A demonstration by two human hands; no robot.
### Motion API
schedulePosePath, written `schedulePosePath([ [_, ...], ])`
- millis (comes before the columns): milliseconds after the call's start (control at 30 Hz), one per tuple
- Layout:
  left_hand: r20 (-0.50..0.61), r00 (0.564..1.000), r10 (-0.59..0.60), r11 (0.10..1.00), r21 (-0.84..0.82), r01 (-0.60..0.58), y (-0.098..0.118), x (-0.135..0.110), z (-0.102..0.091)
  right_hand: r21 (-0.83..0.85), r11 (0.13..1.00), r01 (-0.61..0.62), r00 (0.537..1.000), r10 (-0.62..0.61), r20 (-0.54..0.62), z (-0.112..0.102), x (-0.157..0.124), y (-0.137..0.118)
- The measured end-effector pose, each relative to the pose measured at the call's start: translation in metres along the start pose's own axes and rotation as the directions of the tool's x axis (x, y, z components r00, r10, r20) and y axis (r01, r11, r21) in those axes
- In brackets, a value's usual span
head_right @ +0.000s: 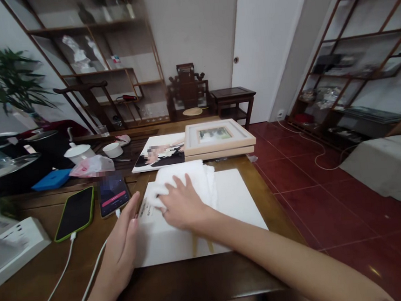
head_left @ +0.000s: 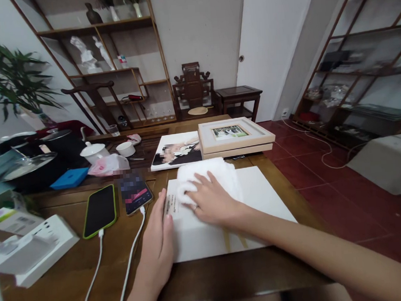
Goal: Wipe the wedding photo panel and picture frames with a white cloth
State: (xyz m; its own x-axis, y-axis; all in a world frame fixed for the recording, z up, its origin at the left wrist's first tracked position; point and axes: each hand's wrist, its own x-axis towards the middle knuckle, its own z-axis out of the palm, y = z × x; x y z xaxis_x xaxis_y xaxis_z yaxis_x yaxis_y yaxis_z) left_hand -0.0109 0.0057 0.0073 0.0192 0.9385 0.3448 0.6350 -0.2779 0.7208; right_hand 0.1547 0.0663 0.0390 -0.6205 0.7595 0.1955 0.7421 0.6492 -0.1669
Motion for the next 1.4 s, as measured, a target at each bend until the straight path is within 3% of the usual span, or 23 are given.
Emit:
schedulePosePath([
  [67, -0.026, 1.000, -0.007, 0.998, -0.064, 0.005, -0.003, -0.001, -0.001, 0.008, 0.987, 0.163, 0.986, -0.163, 0.024, 0.000, -0.012, -0.016],
  [133, -0.042, 0.999, 0.016, 0.994, -0.104, -0.021, -0.008, -0.002, -0.001, 0.033, 0.945, 0.325, 0.945, -0.327, 0.034, -0.002, -0.032, -0.030],
  [233, -0.051, 0.998, 0.030, 0.995, -0.089, -0.034, -0.013, -0.002, -0.001, 0.081, 0.904, 0.421, 0.904, -0.425, 0.052, -0.011, -0.064, -0.039],
  [333, 0.026, 1.000, 0.016, 1.000, 0.016, -0.016, -0.012, 0.000, 0.000, 0.130, 0.926, 0.354, 0.929, -0.364, 0.065, -0.020, -0.082, -0.029],
  [400, 0.101, 0.994, 0.031, 0.996, 0.084, -0.040, -0.010, 0.002, 0.002, 0.152, 0.960, 0.236, 0.967, -0.247, 0.059, -0.023, -0.081, -0.014],
  [467, 0.139, 0.988, 0.067, 0.988, 0.128, -0.085, -0.009, 0.004, 0.003, 0.166, 0.982, 0.090, 0.994, -0.098, 0.041, -0.021, -0.070, 0.000],
  [567, 0.153, 0.981, 0.117, 0.973, 0.181, -0.144, -0.011, 0.005, 0.005, 0.236, 0.970, -0.063, 0.998, 0.068, -0.017, -0.014, -0.041, 0.012],
  [767, 0.166, 0.976, 0.142, 0.951, 0.251, -0.181, -0.014, 0.005, 0.004, 0.430, 0.898, -0.097, 0.984, 0.152, -0.095, 0.005, 0.021, 0.004],
  [900, 0.169, 0.972, 0.161, 0.950, 0.242, -0.199, -0.016, 0.005, 0.003, 0.469, 0.880, -0.078, 0.986, 0.137, -0.092, 0.012, 0.040, 0.003],
  [1033, 0.169, 0.970, 0.174, 0.949, 0.233, -0.211, -0.014, 0.007, 0.002, 0.507, 0.860, -0.055, 0.988, 0.120, -0.096, 0.009, 0.026, 0.002],
  [1200, 0.174, 0.967, 0.186, 0.957, 0.190, -0.219, -0.008, 0.008, -0.001, 0.544, 0.830, -0.122, 0.985, 0.168, -0.036, -0.006, -0.015, -0.015],
  [1400, 0.172, 0.963, 0.206, 0.952, 0.194, -0.238, -0.015, 0.007, 0.002, 0.265, 0.963, 0.046, 0.989, -0.007, -0.148, -0.007, -0.069, -0.013],
])
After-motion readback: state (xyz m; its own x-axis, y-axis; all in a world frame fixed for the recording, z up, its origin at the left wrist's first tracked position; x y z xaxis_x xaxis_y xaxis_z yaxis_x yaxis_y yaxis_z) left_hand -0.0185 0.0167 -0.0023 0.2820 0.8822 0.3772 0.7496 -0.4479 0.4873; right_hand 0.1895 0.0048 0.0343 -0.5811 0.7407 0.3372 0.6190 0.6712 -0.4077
